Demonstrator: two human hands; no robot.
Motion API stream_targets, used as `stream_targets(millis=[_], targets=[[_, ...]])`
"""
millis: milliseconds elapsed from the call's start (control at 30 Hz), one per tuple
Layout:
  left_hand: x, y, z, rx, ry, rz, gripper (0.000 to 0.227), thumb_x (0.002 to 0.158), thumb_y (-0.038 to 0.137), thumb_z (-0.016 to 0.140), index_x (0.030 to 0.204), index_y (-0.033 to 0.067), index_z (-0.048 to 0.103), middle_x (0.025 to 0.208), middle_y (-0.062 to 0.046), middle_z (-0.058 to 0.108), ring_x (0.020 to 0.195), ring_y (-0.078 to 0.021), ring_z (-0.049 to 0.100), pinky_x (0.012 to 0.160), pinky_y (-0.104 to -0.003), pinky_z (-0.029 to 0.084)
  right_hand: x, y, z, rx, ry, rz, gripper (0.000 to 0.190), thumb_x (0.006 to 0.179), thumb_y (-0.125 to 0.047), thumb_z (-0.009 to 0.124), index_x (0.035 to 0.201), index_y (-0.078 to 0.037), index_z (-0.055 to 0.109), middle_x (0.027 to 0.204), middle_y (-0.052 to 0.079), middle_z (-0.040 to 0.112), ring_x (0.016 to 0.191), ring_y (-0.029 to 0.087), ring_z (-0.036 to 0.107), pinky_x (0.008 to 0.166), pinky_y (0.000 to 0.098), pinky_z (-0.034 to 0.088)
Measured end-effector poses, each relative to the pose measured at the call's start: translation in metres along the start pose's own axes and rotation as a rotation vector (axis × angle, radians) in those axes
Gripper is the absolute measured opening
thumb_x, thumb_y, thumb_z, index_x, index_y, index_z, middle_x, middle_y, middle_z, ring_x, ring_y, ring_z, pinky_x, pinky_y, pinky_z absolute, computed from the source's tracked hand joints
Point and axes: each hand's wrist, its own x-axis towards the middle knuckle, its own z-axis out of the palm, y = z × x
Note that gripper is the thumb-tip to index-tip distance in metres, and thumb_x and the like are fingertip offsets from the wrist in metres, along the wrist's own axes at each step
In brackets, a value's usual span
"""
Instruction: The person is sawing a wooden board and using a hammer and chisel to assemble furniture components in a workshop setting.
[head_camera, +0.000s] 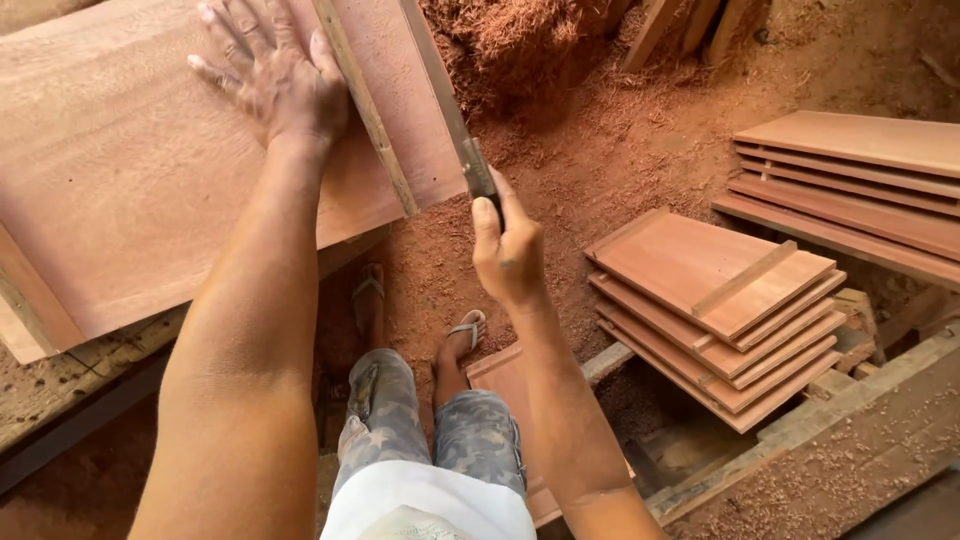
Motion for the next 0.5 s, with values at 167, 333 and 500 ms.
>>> stream_targets(millis=[167, 333, 500], targets=[[0.006, -0.006, 0.011, -0.027, 0.074, 0.037, 0.067, 0.117, 0.044, 0.029, 0.172, 0.0185, 0.000, 0.177, -0.020, -0.005, 0.163, -0.0420, -0.006, 0.127, -0.071, -0.006, -0.024, -0.005, -0.024, 0.018, 0.023, -0.003, 0.052, 0.109, -0.030, 0.041, 0.146, 0.004, 0.053, 0.066, 0.001, 0.056, 0.046, 0.006, 0.049, 0.040, 0.0252, 0.043], [0.006, -0.004, 0.013, -0.078, 0.121, 0.062, 0.068, 0.111, 0.043, 0.033, 0.170, 0.0161, 0.011, 0.175, -0.019, 0.000, 0.160, -0.0428, -0.005, 0.124, -0.072, -0.006, -0.058, -0.009, -0.034, 0.017, 0.028, 0.076, 0.051, 0.108, -0.031, 0.048, 0.147, 0.001, 0.053, 0.068, -0.001, 0.055, 0.056, 0.007, 0.054, 0.049, 0.0268, 0.047], [0.007, -0.007, 0.018, -0.103, 0.126, 0.080, 0.067, 0.108, 0.046, 0.033, 0.167, 0.0191, 0.017, 0.173, -0.020, 0.003, 0.158, -0.0418, -0.007, 0.121, -0.072, -0.008, -0.060, -0.012, -0.032, -0.019, 0.018, 0.101, 0.046, 0.108, -0.027, 0.052, 0.145, -0.001, 0.056, 0.074, 0.001, 0.057, 0.064, 0.009, 0.055, 0.058, 0.0280, 0.049]])
